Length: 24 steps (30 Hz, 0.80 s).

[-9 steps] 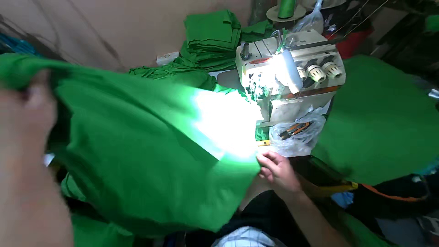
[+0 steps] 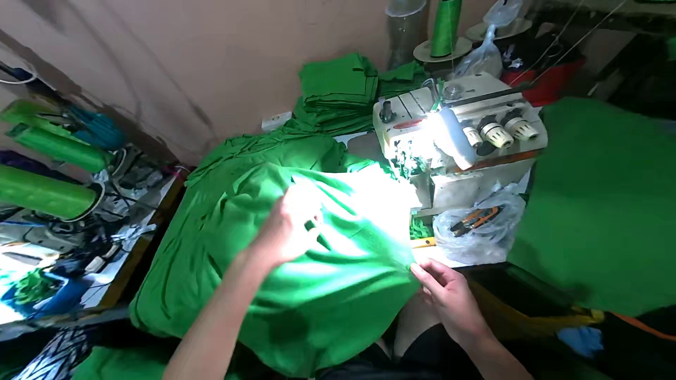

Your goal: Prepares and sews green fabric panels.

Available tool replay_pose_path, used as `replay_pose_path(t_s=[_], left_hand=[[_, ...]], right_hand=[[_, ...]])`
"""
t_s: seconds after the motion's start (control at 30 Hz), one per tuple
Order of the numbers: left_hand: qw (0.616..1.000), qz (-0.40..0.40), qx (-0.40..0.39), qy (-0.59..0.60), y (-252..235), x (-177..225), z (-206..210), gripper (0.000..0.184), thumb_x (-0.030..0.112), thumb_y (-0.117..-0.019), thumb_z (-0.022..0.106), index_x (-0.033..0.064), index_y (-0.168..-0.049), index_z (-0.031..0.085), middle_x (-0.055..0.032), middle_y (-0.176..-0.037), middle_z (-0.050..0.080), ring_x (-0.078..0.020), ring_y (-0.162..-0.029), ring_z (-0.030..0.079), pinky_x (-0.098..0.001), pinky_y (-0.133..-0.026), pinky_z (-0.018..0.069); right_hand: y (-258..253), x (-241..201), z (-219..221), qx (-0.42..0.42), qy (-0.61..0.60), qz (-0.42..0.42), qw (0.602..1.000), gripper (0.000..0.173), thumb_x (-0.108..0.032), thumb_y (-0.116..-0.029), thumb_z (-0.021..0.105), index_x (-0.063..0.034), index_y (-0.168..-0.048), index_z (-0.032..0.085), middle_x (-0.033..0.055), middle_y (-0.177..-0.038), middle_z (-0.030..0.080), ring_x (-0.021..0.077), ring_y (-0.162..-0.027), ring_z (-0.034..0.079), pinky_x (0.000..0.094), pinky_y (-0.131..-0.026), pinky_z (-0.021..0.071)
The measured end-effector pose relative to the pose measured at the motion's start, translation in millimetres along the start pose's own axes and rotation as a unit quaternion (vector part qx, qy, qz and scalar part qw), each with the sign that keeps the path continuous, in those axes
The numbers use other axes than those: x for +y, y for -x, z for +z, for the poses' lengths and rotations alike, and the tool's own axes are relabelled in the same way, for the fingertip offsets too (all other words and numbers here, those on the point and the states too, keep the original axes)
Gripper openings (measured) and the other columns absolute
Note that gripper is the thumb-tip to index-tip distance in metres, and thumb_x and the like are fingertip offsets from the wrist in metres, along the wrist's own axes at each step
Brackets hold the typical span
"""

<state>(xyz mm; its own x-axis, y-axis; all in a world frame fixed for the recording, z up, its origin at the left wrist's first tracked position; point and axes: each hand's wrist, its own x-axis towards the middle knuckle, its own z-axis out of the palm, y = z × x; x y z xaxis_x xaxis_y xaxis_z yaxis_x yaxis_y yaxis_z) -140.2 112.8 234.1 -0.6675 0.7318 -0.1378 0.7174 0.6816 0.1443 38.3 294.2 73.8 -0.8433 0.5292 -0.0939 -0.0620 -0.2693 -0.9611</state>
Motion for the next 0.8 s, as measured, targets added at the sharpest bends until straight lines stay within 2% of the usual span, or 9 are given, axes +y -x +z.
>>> replay_pose_path(t_s=[0.03, 0.1, 0.23, 0.3, 0.37, 0.47, 0.53, 0.63, 0.8], left_hand=[[0.998, 0.05, 0.024, -0.027, -1.0, 1.4, 16.4, 0.023, 0.008, -0.096, 0.063, -0.0029, -0.115, 0.07, -0.0253, -0.122, 0.066, -0.0435, -0.122, 0.058, -0.0583, -0.107, 0.0392], [0.958, 0.205, 0.177, -0.091, -13.5, -22.0, 60.0, 0.013, 0.011, -0.0884, 0.067, 0.0037, -0.097, 0.074, -0.0172, -0.106, 0.073, -0.0373, -0.108, 0.068, -0.055, -0.097, 0.0504], [0.902, 0.318, 0.254, -0.147, -30.6, -40.1, 82.7, 0.016, 0.006, -0.0938, 0.058, 0.0048, -0.093, 0.074, -0.0124, -0.101, 0.076, -0.0308, -0.101, 0.072, -0.0474, -0.086, 0.0555], [0.913, 0.317, 0.249, -0.062, -30.0, -45.4, 77.4, 0.019, 0.012, -0.0956, 0.059, 0.0075, -0.089, 0.077, -0.0093, -0.093, 0.075, -0.0269, -0.094, 0.071, -0.0432, -0.086, 0.0538], [0.937, 0.281, 0.201, 0.047, -20.6, -43.3, 51.6, 0.017, 0.019, -0.0916, 0.067, 0.0081, -0.086, 0.078, -0.0074, -0.092, 0.075, -0.0205, -0.094, 0.071, -0.0375, -0.089, 0.054], [0.943, 0.244, 0.173, 0.147, -8.8, -37.0, 12.5, 0.016, 0.022, -0.0925, 0.066, 0.0099, -0.087, 0.076, 0.0024, -0.095, 0.074, 0.0024, -0.1, 0.064, -0.0154, -0.092, 0.0502], [0.934, 0.253, 0.201, 0.151, -5.4, -18.6, 2.4, 0.022, 0.022, -0.0984, 0.056, 0.0057, -0.093, 0.069, -0.0005, -0.092, 0.069, 0.0038, -0.096, 0.061, -0.0125, -0.088, 0.0484], [0.918, 0.256, 0.256, 0.162, 2.2, 31.7, 13.1, 0.029, 0.03, -0.1097, 0.04, 0.0056, -0.103, 0.055, -0.0031, -0.084, 0.059, 0.0023, -0.079, 0.057, -0.0113, -0.071, 0.0457], [0.886, 0.24, 0.327, 0.222, 20.8, 93.6, 52.2, 0.02, 0.028, -0.1106, 0.042, 0.0109, -0.103, 0.05, -0.0025, -0.093, 0.053, 0.0001, -0.085, 0.056, -0.0094, -0.08, 0.0455]], right_hand=[[-0.1, -0.4, -3.3, -0.001, 0.009, -0.002, 1.0, 0.012, -0.005, -0.0959, 0.059, -0.0084, -0.088, 0.067, -0.0092, -0.07, 0.066, -0.0055, -0.054, 0.054, 0.0116, -0.05, 0.045], [-0.2, -1.2, -6.4, -0.002, 0.017, -0.006, 1.0, 0.011, -0.006, -0.0953, 0.06, -0.0093, -0.088, 0.067, -0.0102, -0.07, 0.066, -0.0056, -0.054, 0.054, 0.0113, -0.05, 0.0451], [-0.1, 1.6, -3.5, -0.002, 0.004, -0.015, 1.0, 0.011, -0.006, -0.095, 0.06, -0.0099, -0.088, 0.068, -0.0103, -0.07, 0.065, -0.0059, -0.053, 0.053, 0.011, -0.049, 0.044], [0.2, 2.4, -3.3, 0.005, 0.003, -0.017, 1.0, 0.011, -0.006, -0.0947, 0.061, -0.0099, -0.088, 0.068, -0.0103, -0.071, 0.066, -0.006, -0.054, 0.054, 0.011, -0.05, 0.0452], [0.9, 3.0, -4.0, 0.01, 0.002, -0.021, 1.0, 0.012, -0.006, -0.0944, 0.06, -0.0109, -0.087, 0.068, -0.0113, -0.072, 0.066, -0.0068, -0.055, 0.055, 0.0106, -0.051, 0.0453], [1.3, 6.2, -5.7, 0.017, 0.004, -0.048, 0.999, 0.01, -0.007, -0.0939, 0.062, -0.0108, -0.088, 0.069, -0.0115, -0.075, 0.066, -0.0082, -0.058, 0.055, 0.0094, -0.053, 0.0455], [1.7, 10.4, -7.1, 0.016, 0.002, -0.075, 0.997, 0.009, -0.008, -0.0936, 0.062, -0.0092, -0.089, 0.07, -0.009, -0.083, 0.065, -0.0077, -0.062, 0.054, 0.0089, -0.055, 0.0466], [3.1, 11.0, -9.9, 0.012, -0.002, -0.096, 0.995, 0.009, -0.008, -0.0932, 0.063, -0.0087, -0.091, 0.072, -0.0091, -0.085, 0.067, -0.0085, -0.062, 0.054, 0.0087, -0.056, 0.0463], [4.0, 8.1, -16.2, 0.005, 0.004, -0.119, 0.993, 0.008, -0.009, -0.0928, 0.065, -0.0079, -0.091, 0.072, -0.0095, -0.085, 0.069, -0.0102, -0.069, 0.058, 0.0073, -0.061, 0.0488]])
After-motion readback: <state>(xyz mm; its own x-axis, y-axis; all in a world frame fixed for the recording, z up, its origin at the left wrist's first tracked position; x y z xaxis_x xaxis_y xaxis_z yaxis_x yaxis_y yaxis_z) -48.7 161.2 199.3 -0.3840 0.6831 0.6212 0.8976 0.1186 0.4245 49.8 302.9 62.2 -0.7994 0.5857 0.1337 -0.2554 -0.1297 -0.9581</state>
